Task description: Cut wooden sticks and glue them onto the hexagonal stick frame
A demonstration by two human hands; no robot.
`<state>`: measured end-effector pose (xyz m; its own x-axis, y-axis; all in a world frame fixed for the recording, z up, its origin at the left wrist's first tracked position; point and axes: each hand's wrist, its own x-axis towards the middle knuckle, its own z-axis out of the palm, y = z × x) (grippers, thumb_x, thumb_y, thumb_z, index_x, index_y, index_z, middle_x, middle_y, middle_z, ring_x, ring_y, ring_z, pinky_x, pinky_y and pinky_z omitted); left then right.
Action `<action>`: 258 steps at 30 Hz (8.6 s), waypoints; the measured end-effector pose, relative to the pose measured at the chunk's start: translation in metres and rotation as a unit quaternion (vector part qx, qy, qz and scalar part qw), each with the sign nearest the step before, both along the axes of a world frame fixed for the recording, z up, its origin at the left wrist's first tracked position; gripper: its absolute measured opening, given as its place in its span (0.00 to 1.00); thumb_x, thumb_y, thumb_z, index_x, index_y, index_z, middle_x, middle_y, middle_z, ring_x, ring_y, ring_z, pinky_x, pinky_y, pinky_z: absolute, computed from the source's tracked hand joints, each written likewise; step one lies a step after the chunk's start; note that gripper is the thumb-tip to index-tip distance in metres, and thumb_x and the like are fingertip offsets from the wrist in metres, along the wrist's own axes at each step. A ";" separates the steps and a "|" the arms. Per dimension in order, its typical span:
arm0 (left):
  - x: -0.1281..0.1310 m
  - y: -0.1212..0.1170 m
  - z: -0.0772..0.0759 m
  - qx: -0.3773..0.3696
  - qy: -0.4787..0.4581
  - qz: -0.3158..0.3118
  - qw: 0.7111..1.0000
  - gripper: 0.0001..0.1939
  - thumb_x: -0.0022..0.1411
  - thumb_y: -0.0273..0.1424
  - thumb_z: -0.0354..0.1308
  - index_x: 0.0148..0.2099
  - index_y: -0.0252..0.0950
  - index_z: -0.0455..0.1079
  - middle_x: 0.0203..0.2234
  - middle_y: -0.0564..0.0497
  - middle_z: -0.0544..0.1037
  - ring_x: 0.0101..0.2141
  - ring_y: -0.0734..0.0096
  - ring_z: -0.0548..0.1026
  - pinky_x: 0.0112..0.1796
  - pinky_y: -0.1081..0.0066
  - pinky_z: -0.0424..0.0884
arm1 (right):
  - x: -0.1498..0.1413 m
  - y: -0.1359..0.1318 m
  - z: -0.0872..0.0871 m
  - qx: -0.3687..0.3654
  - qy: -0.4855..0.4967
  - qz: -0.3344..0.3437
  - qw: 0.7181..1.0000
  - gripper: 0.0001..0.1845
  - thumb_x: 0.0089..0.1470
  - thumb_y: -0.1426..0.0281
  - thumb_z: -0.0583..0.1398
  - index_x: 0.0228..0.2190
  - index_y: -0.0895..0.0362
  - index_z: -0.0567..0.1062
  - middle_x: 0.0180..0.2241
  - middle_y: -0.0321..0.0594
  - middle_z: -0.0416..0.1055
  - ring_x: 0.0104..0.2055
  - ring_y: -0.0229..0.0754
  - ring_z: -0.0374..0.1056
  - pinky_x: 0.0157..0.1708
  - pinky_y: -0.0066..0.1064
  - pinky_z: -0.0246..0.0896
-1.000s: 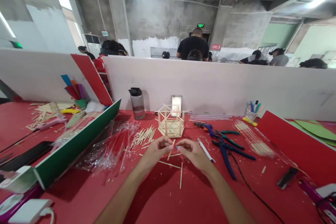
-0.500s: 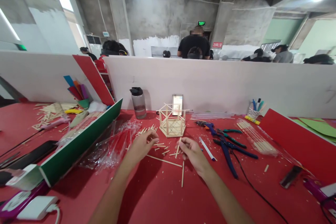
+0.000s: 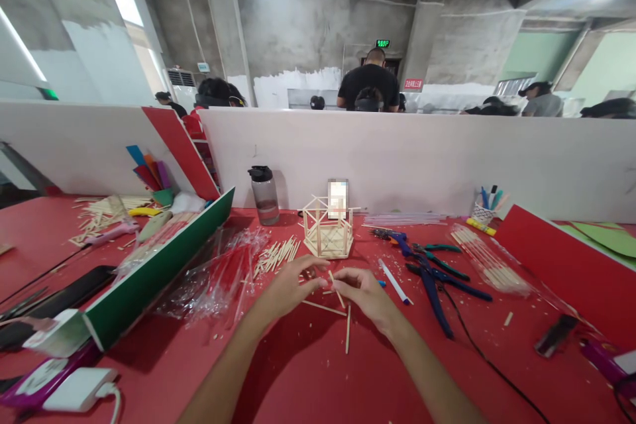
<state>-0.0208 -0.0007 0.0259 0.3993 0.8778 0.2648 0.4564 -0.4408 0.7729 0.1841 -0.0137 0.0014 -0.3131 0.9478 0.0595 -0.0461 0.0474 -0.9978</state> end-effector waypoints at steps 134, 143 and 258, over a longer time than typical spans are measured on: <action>0.033 -0.007 -0.011 -0.129 -0.321 0.045 0.937 0.22 0.51 0.39 0.71 0.47 0.36 0.77 0.34 0.47 0.79 0.36 0.64 0.77 0.36 0.68 0.75 | -0.013 -0.003 0.004 0.092 -0.001 -0.129 0.987 0.13 0.50 0.58 0.66 0.28 0.56 0.79 0.27 0.38 0.76 0.30 0.42 0.70 0.32 0.32 0.64; 0.036 -0.008 -0.009 -0.143 -0.332 0.046 0.931 0.22 0.51 0.41 0.70 0.46 0.35 0.76 0.28 0.50 0.78 0.31 0.66 0.76 0.34 0.69 0.74 | -0.012 -0.002 0.004 0.092 0.000 -0.112 0.989 0.11 0.50 0.61 0.66 0.27 0.56 0.76 0.26 0.36 0.75 0.29 0.40 0.70 0.32 0.30 0.64; 0.024 -0.006 -0.010 -0.310 -0.179 -0.036 0.933 0.27 0.50 0.51 0.66 0.44 0.35 0.79 0.36 0.46 0.82 0.37 0.62 0.78 0.40 0.62 0.75 | 0.031 0.011 0.011 0.034 -0.054 -0.040 0.997 0.21 0.46 0.53 0.68 0.27 0.59 0.77 0.23 0.37 0.74 0.26 0.39 0.69 0.32 0.32 0.66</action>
